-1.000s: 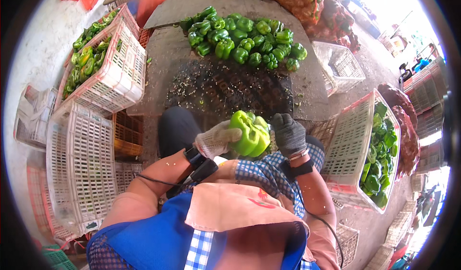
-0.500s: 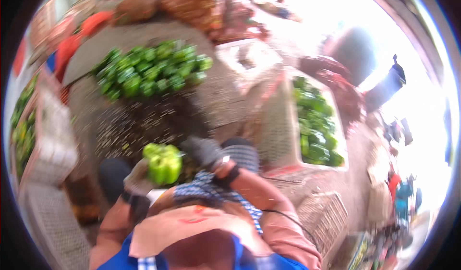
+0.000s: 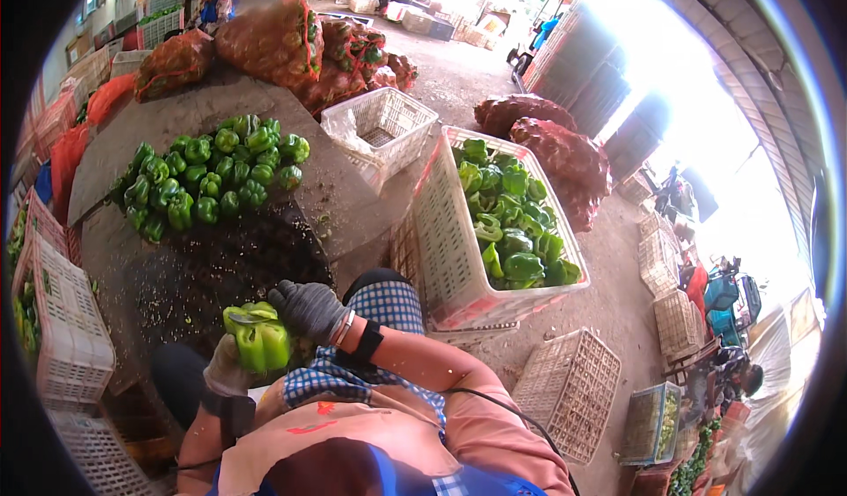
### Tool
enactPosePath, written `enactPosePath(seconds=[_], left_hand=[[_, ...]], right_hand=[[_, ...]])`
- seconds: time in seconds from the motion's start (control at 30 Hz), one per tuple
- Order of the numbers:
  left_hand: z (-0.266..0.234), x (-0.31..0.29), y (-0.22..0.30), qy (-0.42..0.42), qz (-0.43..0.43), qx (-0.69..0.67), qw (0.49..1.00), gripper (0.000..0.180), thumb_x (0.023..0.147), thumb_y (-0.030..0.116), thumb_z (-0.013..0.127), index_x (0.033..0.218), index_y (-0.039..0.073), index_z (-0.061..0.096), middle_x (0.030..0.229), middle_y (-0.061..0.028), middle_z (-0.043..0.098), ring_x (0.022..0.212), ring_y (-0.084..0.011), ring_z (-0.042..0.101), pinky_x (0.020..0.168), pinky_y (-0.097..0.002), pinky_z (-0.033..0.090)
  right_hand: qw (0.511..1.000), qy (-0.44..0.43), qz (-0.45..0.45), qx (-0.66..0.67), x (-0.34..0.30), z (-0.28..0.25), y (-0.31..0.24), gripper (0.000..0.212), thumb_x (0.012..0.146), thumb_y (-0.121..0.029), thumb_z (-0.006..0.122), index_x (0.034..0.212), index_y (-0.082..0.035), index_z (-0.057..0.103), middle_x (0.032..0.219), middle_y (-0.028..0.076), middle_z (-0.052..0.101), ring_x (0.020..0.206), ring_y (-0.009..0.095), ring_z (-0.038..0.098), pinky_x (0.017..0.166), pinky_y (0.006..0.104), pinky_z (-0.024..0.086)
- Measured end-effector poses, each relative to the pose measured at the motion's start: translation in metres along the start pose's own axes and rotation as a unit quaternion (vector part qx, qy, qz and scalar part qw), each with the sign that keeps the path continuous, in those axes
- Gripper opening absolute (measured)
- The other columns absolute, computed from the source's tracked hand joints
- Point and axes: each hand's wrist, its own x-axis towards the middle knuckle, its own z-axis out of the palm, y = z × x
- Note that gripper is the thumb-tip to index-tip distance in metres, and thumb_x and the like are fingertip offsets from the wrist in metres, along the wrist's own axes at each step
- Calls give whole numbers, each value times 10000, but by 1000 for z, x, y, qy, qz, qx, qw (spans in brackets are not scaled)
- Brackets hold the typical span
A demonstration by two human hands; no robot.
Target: Cutting and sorting green bell peppers at a processing table.
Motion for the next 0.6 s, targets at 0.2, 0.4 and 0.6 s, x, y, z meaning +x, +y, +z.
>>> enactPosePath(seconds=[0.2,0.4,0.6], left_hand=[[11,-3,-2,22,-4,-29,999,822,728,413,818,1364,49,444,1273,-103,581,1136,-243,590,975,-405,494],[10,-8,-2,17,-4,-44,999,848,725,368,835,1380,23,419,1286,-123,572,1142,-250,592,983,-420,489],[-5,-13,-3,7,-20,29,999,819,757,400,797,1375,18,421,1280,-120,576,1151,-256,585,985,-419,486]], right_hand=[[999,0,30,-10,-6,-20,-2,251,773,-169,585,1006,-76,579,865,113,562,705,311,623,556,421,502],[1000,4,-18,20,-4,-6,-4,246,767,-171,592,991,-71,572,853,125,569,704,315,623,550,413,500],[995,-39,84,-20,-8,-6,0,216,775,-164,613,965,-74,565,856,131,575,690,313,639,556,423,513]])
